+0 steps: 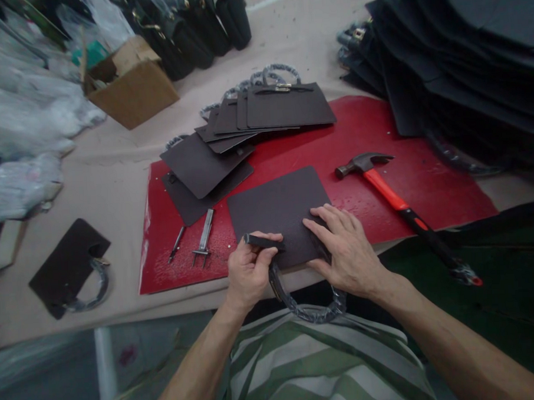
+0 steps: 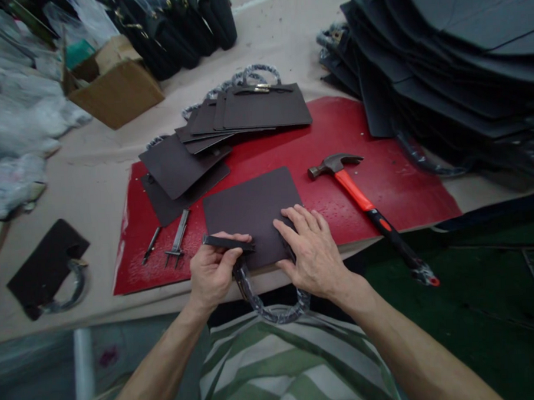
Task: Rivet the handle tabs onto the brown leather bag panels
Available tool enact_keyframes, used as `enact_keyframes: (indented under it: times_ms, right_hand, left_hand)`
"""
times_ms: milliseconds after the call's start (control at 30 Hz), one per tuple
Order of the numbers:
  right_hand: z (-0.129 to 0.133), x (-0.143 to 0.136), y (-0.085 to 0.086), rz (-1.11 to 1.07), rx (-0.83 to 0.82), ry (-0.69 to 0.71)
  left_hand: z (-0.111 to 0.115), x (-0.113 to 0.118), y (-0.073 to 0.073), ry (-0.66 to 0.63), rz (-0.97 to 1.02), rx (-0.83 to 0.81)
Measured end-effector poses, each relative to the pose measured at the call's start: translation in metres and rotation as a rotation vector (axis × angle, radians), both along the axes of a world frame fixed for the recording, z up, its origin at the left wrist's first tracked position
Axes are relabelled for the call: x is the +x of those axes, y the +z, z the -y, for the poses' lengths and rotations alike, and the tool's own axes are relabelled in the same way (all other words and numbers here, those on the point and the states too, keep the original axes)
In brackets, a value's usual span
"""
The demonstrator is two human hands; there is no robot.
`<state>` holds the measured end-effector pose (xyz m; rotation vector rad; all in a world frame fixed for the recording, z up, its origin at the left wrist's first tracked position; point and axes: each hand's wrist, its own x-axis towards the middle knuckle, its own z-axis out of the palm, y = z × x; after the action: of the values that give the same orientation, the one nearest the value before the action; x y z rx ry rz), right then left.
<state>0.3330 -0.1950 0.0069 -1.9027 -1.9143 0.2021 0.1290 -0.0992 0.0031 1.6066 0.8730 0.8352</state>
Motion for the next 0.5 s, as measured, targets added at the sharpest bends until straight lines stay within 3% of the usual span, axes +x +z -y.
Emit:
enact_keyframes:
  times_ms: [267,500]
  right_hand:
    - [-0.0007,-0.0004,-0.0009,-0.014,0.009,-0.008]
    - [-0.0004,0.0,-0.0014,-0.002,0.004,-0.01]
  left_hand:
    - [0.0016,0.0031,-0.0017,-0.006,-0.076,0.112]
    - [0.0031,0.0023,-0.0022,-0.01,-0.158,0.408]
